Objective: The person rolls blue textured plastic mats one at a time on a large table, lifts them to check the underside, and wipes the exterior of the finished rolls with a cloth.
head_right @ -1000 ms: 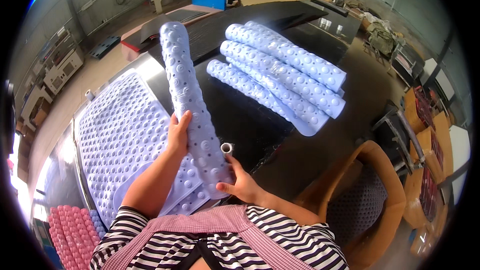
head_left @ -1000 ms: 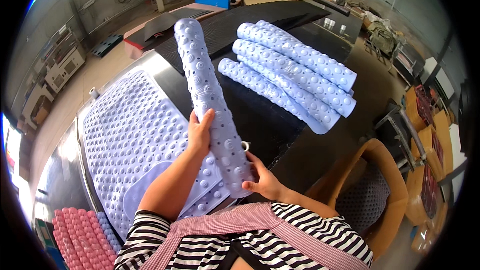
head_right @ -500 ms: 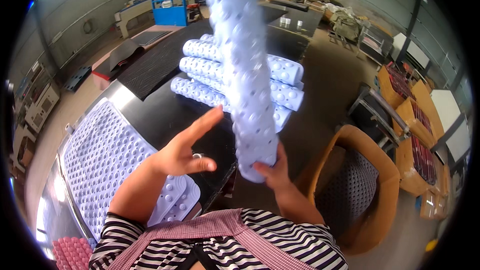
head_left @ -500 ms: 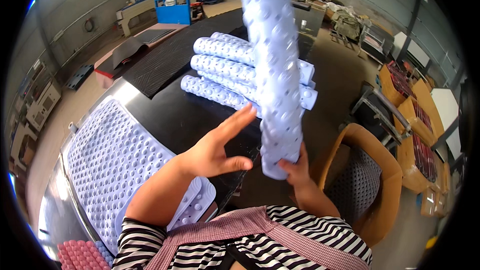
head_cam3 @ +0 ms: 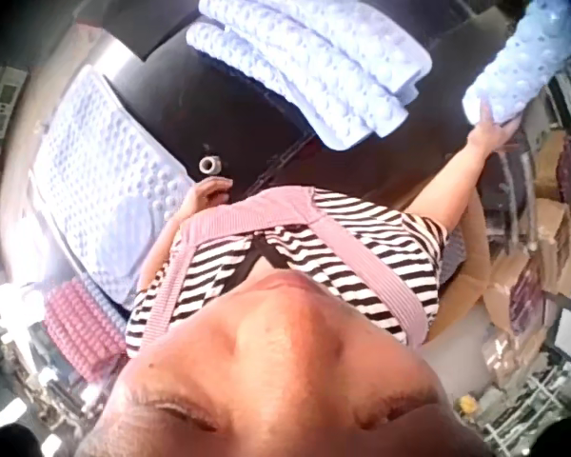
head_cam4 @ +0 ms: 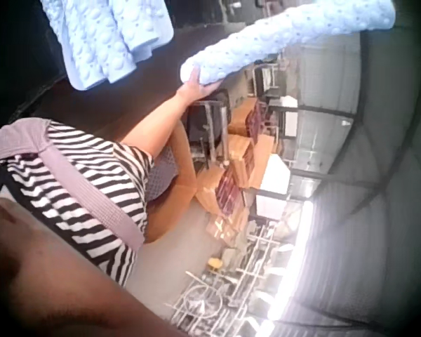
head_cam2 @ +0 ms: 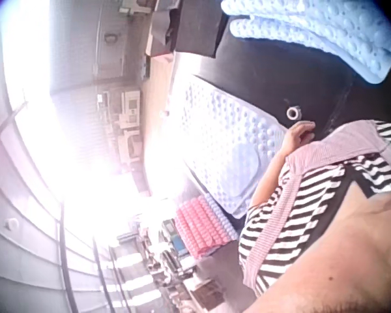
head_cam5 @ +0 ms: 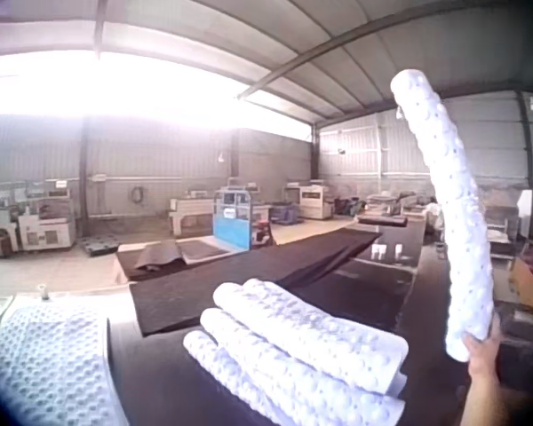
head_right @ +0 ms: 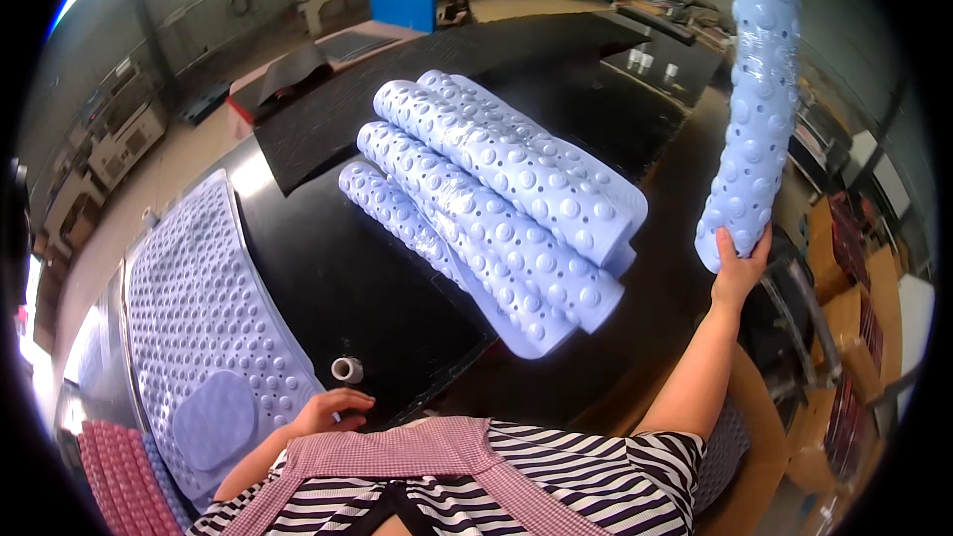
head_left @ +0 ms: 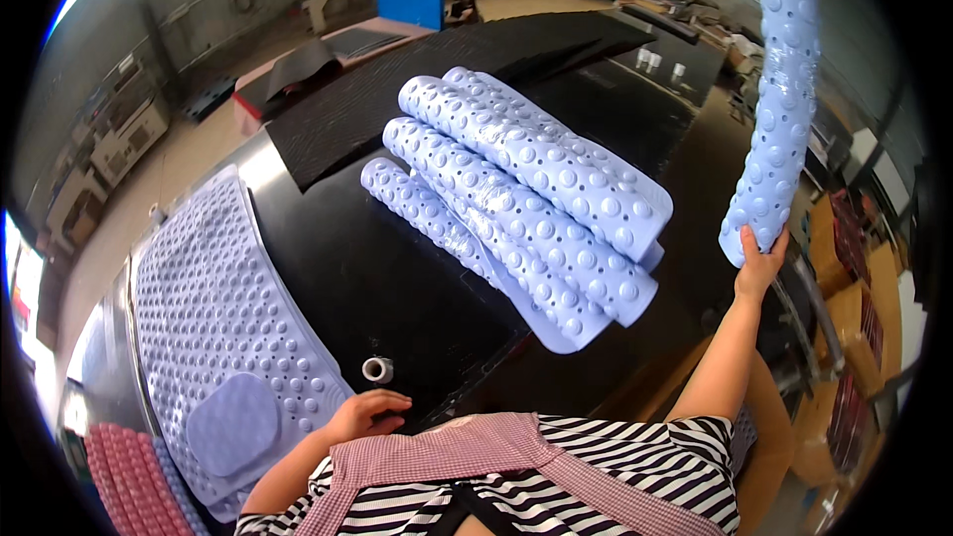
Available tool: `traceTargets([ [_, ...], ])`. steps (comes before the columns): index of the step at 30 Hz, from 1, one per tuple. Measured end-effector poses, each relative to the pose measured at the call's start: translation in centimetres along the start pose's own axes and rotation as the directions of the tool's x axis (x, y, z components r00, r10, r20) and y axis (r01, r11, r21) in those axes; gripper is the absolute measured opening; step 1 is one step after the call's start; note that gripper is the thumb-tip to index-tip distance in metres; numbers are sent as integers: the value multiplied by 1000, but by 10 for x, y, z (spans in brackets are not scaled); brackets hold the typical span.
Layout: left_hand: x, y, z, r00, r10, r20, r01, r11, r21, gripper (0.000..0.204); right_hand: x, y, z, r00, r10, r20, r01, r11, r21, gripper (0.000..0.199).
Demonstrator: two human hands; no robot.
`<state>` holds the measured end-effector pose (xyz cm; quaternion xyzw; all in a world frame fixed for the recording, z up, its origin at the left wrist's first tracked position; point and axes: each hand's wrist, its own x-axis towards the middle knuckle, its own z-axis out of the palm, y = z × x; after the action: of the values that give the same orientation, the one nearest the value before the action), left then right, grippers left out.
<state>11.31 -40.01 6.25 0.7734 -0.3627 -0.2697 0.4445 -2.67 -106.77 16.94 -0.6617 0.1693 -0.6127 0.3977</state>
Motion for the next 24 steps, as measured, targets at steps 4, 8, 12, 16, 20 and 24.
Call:
traceTargets([
  [4, 107, 59, -9, 918, 384, -98, -369, 919, 137, 27, 63, 65, 32, 998, -40, 40, 41, 999, -27, 81],
  [8, 184, 97, -21, 910, 369, -191, -343, 926, 155, 29, 111, 142, 62, 995, -51, 83, 62, 987, -149, 78],
  [12, 207, 88, -12, 897, 365, -248, -327, 927, 182, 33, 132, 202, 109, 951, -136, 276, 224, 921, -318, 81],
  [16, 197, 76, 6, 940, 188, -284, -155, 979, 133, 31, 104, 261, 146, 838, 82, 539, 277, 787, -551, 77],
  [20, 197, 64, 5, 929, 142, -341, -115, 989, 97, 28, 82, 340, 103, 707, 344, 618, 190, 749, -635, 73],
  [24, 155, 56, 10, 854, -10, -521, 65, 994, 88, 24, 71, 334, 124, 567, 373, 735, 130, 840, -526, 65],
])
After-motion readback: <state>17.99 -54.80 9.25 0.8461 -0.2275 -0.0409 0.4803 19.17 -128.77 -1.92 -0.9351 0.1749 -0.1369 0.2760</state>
